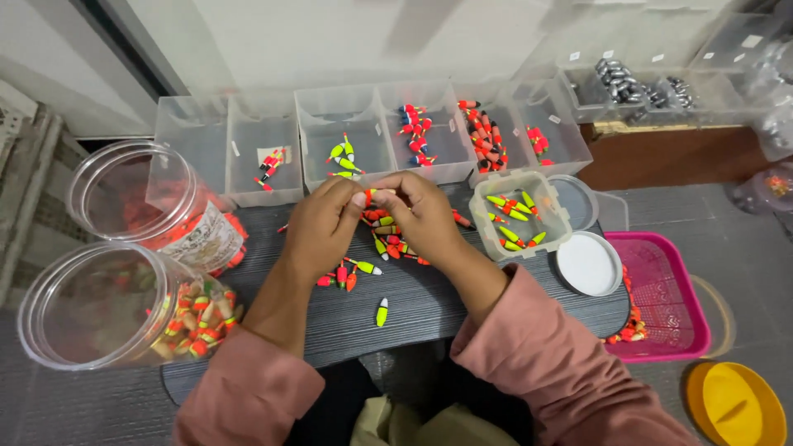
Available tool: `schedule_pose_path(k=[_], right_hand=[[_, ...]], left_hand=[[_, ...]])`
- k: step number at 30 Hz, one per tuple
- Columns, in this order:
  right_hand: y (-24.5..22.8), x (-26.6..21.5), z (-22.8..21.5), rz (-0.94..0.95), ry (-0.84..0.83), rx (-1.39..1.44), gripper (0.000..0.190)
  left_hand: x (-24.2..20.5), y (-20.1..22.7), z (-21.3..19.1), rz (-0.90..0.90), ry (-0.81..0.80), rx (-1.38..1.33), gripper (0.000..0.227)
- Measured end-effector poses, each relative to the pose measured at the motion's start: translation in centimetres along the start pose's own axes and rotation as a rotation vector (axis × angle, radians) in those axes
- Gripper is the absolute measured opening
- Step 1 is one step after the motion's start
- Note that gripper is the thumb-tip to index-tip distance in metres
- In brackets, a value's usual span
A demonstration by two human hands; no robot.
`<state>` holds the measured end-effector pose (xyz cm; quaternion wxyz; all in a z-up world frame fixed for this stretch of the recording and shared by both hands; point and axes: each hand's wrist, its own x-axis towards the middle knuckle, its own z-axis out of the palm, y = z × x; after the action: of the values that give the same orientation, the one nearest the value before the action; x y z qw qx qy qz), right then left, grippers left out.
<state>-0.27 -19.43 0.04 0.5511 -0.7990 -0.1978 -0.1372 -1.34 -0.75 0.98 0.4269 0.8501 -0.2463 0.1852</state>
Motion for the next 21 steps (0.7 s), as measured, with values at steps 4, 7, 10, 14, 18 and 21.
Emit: schedule_pose_path(k=[4, 7, 10, 14, 18, 21], right_hand=[[-0.8, 0.0, -0.2, 0.037, 0.013, 0.028, 0.018], [-0.4, -0.3, 0.5, 0.050, 0.024, 0.200, 0.030], [-1.0, -0.1, 0.2, 0.048, 0.035, 0.083, 0.020], [0.9, -0.1, 0.3, 0.038, 0.017, -0.081, 0.019], [-0.1, -0.5, 0.8, 0.017, 0.048, -0.057, 0.017], [-0.4, -0.6, 1.1, 0.004, 0.050, -0.043, 0.022]], left_hand=[[-0.1, -0.1, 0.3, -0.053, -0.006, -0.045, 0.022], [0.1, -0.7, 0.4, -0.113, 0.046, -0.097, 0.022], [0.0, -0.7, 0.3, -0.131, 0.045, -0.153, 0.021], [0.0, -0.6, 0.9, -0.128, 0.017, -0.178, 0.026], [-0.1, -0.6, 0.7, -0.144, 0.036, -0.160, 0.029], [-0.1, -0.7, 0.7, -0.159, 0.057, -0.172, 0.029]])
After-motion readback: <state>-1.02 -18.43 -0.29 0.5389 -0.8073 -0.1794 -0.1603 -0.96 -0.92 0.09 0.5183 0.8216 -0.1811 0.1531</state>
